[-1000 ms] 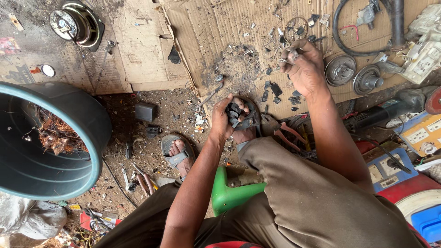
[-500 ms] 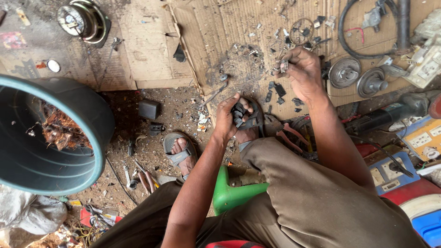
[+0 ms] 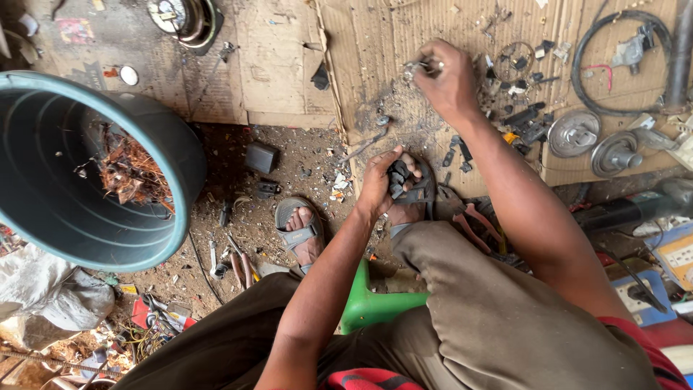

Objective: The person sits on a stool and sorts through a pile of small electronic components and debris on a cardboard-covered floor. They pick up small black plastic pieces and metal parts, inspect them, and place them into a nearby bucket.

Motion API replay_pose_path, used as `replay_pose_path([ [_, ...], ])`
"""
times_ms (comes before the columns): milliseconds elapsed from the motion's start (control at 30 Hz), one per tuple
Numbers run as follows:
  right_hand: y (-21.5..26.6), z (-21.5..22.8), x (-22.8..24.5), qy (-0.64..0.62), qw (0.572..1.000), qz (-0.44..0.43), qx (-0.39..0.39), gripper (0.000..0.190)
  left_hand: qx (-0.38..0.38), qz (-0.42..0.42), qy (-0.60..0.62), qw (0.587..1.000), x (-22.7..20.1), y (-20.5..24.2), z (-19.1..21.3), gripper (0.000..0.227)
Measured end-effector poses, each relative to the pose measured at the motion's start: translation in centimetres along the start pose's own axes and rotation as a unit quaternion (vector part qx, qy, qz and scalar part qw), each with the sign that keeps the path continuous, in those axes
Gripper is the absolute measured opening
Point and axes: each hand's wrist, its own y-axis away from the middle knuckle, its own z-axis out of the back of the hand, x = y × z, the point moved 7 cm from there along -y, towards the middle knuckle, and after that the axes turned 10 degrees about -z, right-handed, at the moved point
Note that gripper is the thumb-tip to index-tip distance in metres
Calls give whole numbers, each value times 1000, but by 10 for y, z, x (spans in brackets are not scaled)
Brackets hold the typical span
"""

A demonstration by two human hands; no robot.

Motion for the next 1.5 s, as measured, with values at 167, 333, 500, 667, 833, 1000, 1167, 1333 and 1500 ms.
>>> replay_pose_path([
  [167, -21, -17, 17, 4, 998, -64, 14, 14, 2, -7, 13, 1000, -2, 0, 3, 32],
  [333, -16, 0, 21, 92, 995, 37, -4, 36, -3, 5, 21, 1000, 0, -1, 8, 30],
  [500, -10, 13, 5, 161, 985, 63, -14, 28, -2, 0, 10, 1000, 1, -2, 8, 33],
  [667, -3, -7, 23, 302, 923, 233, -59, 36, 4, -9, 5, 1000, 0, -5, 9, 34],
  [833, -17, -21, 14, 325, 928, 178, -37, 16, 3, -9, -3, 1000, 2, -5, 11, 35],
  [1000, -20, -10, -3, 248, 960, 126, -13, 8, 17, -15, 10, 1000, 4, -6, 10, 34],
  [1167, -25, 17, -16, 257, 958, 81, -95, 6, 38, -34, 21, 998, 1, -8, 8, 35],
  [1333, -17, 27, -10, 306, 925, 124, -187, 23, 51, -36, 19, 998, 2, -5, 6, 37],
  [1500, -7, -3, -1, 363, 905, 151, -165, 19, 42, -30, 24, 998, -2, -9, 7, 35],
])
